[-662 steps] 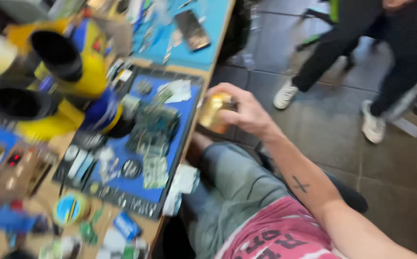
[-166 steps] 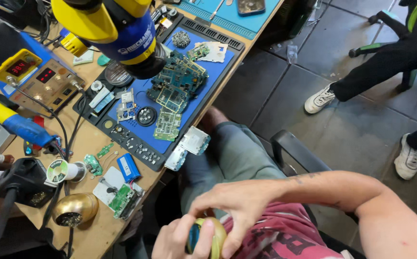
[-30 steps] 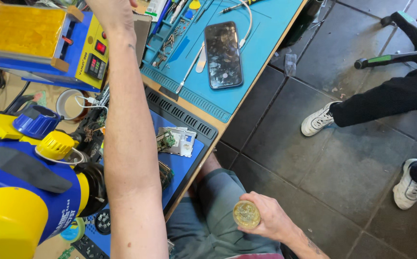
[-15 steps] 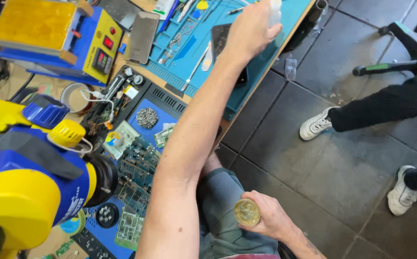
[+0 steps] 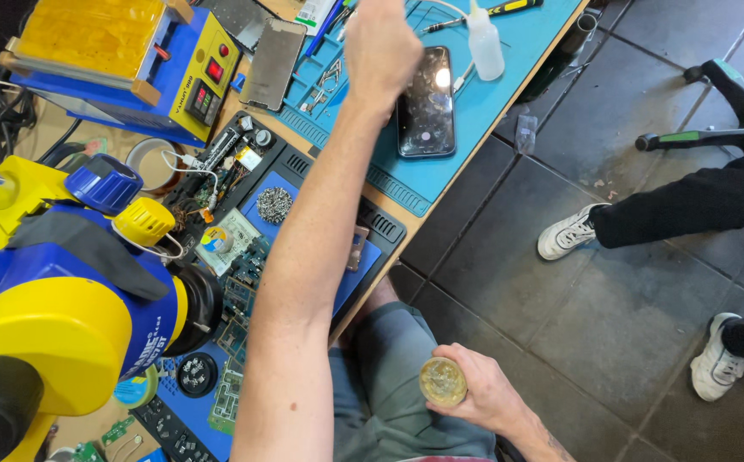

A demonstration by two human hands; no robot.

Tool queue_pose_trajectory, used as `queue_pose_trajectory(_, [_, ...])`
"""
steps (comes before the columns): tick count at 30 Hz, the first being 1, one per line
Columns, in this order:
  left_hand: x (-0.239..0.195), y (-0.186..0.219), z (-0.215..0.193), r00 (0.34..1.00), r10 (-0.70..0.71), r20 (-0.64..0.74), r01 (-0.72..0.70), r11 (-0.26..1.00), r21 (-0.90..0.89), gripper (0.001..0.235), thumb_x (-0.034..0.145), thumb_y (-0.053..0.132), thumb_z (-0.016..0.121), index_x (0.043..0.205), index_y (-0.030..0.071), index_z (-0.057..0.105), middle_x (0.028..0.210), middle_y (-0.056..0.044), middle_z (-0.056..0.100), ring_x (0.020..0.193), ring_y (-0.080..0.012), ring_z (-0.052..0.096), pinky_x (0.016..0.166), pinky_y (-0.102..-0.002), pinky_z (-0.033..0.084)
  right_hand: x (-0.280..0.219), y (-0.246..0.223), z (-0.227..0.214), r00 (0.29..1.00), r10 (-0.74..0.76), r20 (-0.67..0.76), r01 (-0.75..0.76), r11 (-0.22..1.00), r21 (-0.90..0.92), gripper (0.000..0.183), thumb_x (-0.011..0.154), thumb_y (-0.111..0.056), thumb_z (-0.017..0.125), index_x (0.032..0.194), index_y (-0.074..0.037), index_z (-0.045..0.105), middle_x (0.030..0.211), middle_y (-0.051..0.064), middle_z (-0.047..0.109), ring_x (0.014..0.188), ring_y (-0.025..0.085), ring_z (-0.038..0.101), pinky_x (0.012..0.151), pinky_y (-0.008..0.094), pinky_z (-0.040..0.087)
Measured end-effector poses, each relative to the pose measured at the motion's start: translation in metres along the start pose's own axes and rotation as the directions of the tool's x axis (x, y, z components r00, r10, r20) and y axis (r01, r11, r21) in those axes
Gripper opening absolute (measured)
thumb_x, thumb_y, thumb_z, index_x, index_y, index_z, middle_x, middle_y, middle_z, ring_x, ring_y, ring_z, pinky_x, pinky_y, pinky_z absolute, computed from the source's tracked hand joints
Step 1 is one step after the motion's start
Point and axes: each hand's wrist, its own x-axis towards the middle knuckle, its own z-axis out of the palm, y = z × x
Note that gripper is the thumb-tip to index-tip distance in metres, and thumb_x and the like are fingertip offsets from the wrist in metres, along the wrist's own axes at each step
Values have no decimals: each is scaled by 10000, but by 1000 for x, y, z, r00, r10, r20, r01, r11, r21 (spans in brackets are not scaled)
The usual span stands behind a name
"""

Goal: The person cleans a soldering iron tip in a brass sponge, then uses tweezers to apply a paste from a small container onto a green circuit board. The person then uses the soldering iron to work on the circuit board while holding the container.

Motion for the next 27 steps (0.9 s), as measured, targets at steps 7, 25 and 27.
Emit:
queue_pose_trajectory(7, [-4, -58, 2, 989, -107, 102, 53, 904, 425, 296, 922, 106, 710, 1215, 78, 681, 1234, -134, 746, 1162, -355, 569, 1008, -559, 429, 1, -1, 0, 999, 17, 29, -17, 1000, -17, 755, 818, -488, 1053, 1344, -132, 645, 1096, 9, 748, 910, 221, 757, 828, 354, 602])
queue_pose_trajectory(25, [26, 13, 11, 762, 549, 344, -639, 725, 257, 341, 957, 106, 756, 1145, 381, 828, 1083, 38, 789, 1149, -290, 688, 895, -599, 471, 4, 3, 3, 998, 36, 45, -34, 998, -47, 763, 820, -485, 1058, 1345, -124, 639, 1090, 12, 735, 896, 227, 741, 819, 349, 586])
queue_pose_trajectory(27, [36, 24, 17, 755, 627, 193, -639, 636, 433, 333, 753, 37, 780, 933, 313, 733, 893, 46, 695, 883, -245, 639, 678, -500, 429, 5, 2, 0, 999, 26, 25, -25, 999, -40, 754, 831, -493, 1046, 1345, -118, 639, 1102, 25, 737, 900, 233, 746, 816, 352, 594])
